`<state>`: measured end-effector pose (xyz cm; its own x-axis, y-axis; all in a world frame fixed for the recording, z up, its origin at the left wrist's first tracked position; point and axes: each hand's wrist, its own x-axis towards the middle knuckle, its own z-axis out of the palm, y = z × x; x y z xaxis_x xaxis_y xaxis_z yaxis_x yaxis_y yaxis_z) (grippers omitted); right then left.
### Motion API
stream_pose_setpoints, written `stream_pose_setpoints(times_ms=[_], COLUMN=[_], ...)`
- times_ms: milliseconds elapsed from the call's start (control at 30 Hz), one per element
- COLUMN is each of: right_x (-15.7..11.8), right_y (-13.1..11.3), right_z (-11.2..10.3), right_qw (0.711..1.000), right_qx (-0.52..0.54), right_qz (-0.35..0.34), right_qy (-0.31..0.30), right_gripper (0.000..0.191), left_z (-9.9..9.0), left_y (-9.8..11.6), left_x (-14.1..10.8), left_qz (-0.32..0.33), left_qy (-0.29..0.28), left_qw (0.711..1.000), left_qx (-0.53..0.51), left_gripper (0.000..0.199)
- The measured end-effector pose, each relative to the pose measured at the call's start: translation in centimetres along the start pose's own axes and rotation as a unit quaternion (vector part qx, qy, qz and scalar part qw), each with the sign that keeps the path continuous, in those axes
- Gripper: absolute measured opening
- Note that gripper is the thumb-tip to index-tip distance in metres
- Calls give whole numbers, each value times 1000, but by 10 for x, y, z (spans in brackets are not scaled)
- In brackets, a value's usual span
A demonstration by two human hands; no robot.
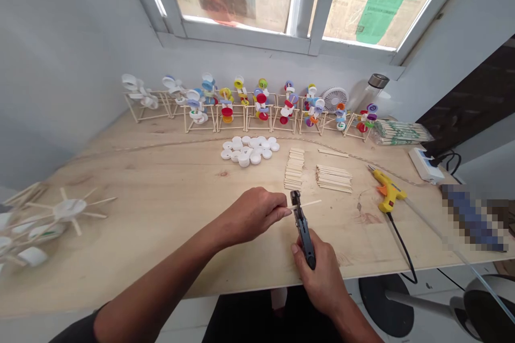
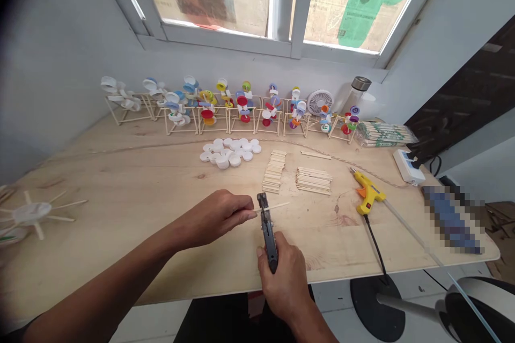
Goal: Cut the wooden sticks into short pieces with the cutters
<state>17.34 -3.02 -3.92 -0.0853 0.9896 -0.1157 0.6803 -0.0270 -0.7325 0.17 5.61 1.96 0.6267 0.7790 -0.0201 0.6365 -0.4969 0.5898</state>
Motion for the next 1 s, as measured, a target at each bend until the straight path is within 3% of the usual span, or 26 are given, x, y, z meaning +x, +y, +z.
stream_pose_setpoints(times_ms=[267, 433, 533, 633, 733, 800, 867, 900, 1000], right_x=[5, 6, 5, 4, 3, 3, 3, 3, 3], right_y=[2, 1, 0, 0, 0, 0, 0, 0, 0], right_z=[1, -3, -4, -3, -3, -4, -5, -5, -5], right_qw=[1000, 1000, 1000, 1000, 1000, 1000, 1000, 999, 999], right_qx=[-1, 27, 23, 18, 22, 23, 25, 27, 31], right_qz=[15, 3, 8, 12, 13, 14, 15, 16, 18], right_qy=[16, 12, 6, 2, -1, -5, -11, -14, -17], right_gripper=[18, 18, 18, 16, 16, 15, 15, 15, 13], left_z=[2, 10, 19, 31, 39, 41, 43, 43, 46], left_y=[-1, -6, -11, -14, -14, -11, -6, -3, 6], left_x=[3, -12, -18, -19, -18, -18, -17, -17, -14], left_qz=[-35, -117, -155, -184, -199, -194, -186, -182, -162], left_qy=[8, 82, 126, 157, 189, 193, 190, 187, 194], left_qw=[996, 966, 913, 836, 767, 737, 735, 749, 827], left_qx=[-78, -217, -356, -492, -579, -617, -623, -610, -502], left_gripper=[31, 29, 28, 30, 34, 29, 24, 23, 21])
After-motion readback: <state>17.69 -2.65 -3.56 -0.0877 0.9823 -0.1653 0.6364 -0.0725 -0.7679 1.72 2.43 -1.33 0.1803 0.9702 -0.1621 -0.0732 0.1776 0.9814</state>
